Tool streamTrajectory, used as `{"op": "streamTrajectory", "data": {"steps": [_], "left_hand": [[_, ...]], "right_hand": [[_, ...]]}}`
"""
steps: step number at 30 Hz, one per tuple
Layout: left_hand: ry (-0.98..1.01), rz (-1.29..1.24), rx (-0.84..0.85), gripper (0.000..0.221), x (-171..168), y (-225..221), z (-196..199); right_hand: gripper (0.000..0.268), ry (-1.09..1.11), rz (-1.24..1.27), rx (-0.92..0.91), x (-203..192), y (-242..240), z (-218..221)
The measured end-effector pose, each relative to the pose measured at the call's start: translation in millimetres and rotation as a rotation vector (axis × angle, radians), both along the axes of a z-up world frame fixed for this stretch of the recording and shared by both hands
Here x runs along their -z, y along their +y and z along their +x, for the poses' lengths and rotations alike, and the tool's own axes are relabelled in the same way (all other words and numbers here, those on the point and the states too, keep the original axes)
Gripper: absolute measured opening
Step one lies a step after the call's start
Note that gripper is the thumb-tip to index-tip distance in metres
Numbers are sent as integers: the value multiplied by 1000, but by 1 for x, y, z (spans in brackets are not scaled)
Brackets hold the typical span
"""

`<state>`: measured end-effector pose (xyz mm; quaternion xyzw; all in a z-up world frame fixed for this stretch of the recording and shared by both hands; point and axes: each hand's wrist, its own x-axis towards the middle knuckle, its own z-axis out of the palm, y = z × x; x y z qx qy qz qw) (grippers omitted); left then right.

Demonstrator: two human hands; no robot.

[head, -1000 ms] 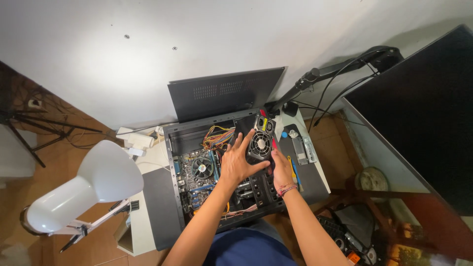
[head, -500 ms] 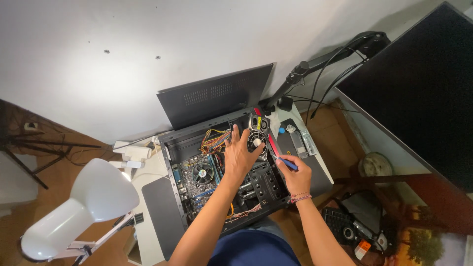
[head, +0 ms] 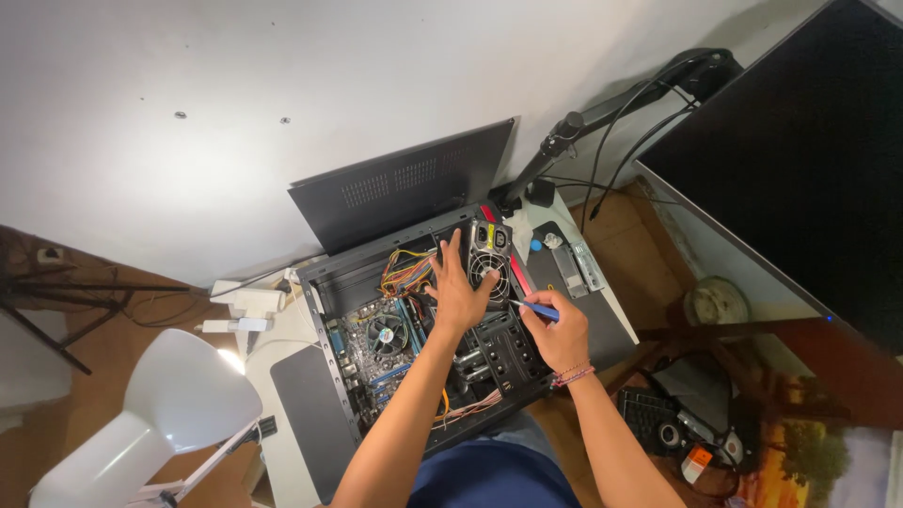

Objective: Removing the power supply unit (PSU) from an open computer case by unscrewing it.

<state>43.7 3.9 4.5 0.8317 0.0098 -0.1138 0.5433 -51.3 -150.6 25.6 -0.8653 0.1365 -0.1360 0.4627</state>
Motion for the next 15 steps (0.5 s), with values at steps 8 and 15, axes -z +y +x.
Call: {"op": "streamTrajectory", "data": {"steps": [8,15], "left_hand": [[69,-21,25,100,26,-3,7],[76,-18,32,100,17,-1,5]], "right_hand": [[19,-24,0,-44,-4,1,1],[17,40,-44,-57,-15,3,5]]}}
